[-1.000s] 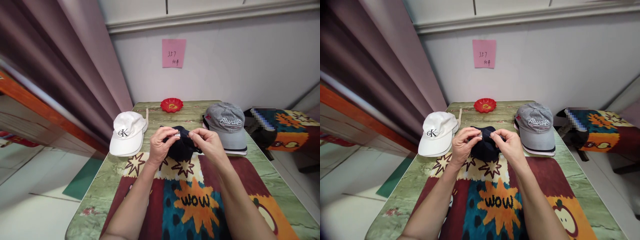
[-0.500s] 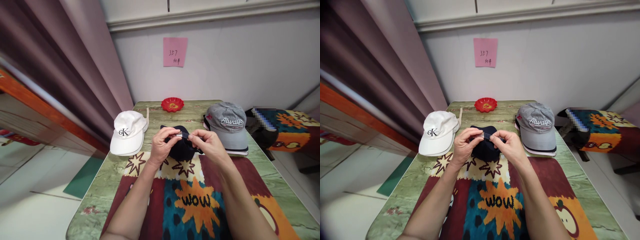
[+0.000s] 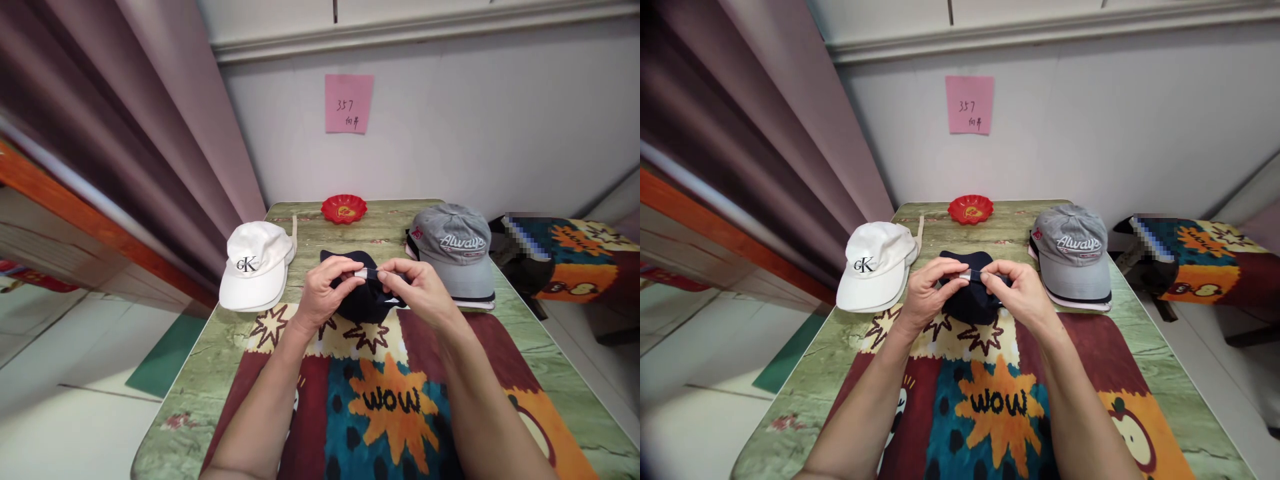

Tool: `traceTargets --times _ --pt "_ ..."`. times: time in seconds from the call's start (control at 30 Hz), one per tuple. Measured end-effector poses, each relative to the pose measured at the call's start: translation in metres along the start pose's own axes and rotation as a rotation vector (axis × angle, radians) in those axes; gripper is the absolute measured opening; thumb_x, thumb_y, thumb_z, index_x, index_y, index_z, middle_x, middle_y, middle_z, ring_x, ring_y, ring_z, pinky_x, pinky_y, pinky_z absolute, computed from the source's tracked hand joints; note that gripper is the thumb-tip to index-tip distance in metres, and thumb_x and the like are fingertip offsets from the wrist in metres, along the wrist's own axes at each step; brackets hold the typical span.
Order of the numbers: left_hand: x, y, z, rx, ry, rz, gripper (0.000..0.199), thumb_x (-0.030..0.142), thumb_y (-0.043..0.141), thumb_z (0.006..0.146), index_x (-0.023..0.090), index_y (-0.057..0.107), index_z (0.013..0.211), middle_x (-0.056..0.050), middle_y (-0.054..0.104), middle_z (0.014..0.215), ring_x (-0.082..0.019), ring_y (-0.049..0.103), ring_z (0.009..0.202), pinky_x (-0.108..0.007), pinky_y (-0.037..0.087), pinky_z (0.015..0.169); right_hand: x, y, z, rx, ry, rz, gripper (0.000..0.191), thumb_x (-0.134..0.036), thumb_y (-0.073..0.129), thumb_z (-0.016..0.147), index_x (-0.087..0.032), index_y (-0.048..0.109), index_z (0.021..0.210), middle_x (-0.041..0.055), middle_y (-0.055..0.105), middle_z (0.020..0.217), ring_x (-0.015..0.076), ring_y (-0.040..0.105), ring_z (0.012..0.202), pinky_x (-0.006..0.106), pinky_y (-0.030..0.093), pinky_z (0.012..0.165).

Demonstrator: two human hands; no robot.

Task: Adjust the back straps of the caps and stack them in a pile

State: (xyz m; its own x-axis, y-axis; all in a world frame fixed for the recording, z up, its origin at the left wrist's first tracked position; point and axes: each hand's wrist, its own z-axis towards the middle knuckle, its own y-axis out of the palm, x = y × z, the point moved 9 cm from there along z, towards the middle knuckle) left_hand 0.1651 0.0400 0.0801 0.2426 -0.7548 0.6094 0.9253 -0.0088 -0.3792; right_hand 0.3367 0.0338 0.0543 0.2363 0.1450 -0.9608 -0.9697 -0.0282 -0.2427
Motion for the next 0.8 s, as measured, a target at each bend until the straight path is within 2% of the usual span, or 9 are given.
traceTargets --times 0.3,0.53,0.8 --pt "0.007 0.003 0.000 -0.023 0.041 0.021 0.018 0.026 0.073 0.091 0.019 0.075 0.108 -0.009 0.076 0.102 -0.016 0.071 0.091 -0.028 0.058 0.078 0.004 0.001 0.000 0.008 0.029 0.016 0.033 -0.050 0.071 0.081 -0.017 0.072 0.076 0.0009 0.059 0.063 0.0134 0.048 0.059 0.027 0.036 0.057" --pt "-0.001 0.004 -0.001 -0.018 -0.037 0.029 0.016 0.027 0.070 0.093 0.019 0.074 0.106 -0.008 0.073 0.098 -0.013 0.067 0.077 -0.026 0.056 0.073 0.013 0.007 0.004 0.043 0.062 0.053 0.031 -0.047 0.069 0.082 -0.017 0.074 0.082 0.0021 0.065 0.067 0.0143 0.052 0.063 0.027 0.039 0.061" --pt "0.002 0.006 0.000 -0.044 -0.039 0.035 0.015 0.023 0.068 0.093 0.018 0.073 0.107 -0.008 0.072 0.099 -0.013 0.065 0.077 -0.025 0.055 0.073 0.016 0.010 0.006 0.088 0.033 0.036 0.031 -0.047 0.068 0.082 -0.016 0.072 0.080 0.0021 0.063 0.067 0.0143 0.051 0.063 0.028 0.037 0.060"
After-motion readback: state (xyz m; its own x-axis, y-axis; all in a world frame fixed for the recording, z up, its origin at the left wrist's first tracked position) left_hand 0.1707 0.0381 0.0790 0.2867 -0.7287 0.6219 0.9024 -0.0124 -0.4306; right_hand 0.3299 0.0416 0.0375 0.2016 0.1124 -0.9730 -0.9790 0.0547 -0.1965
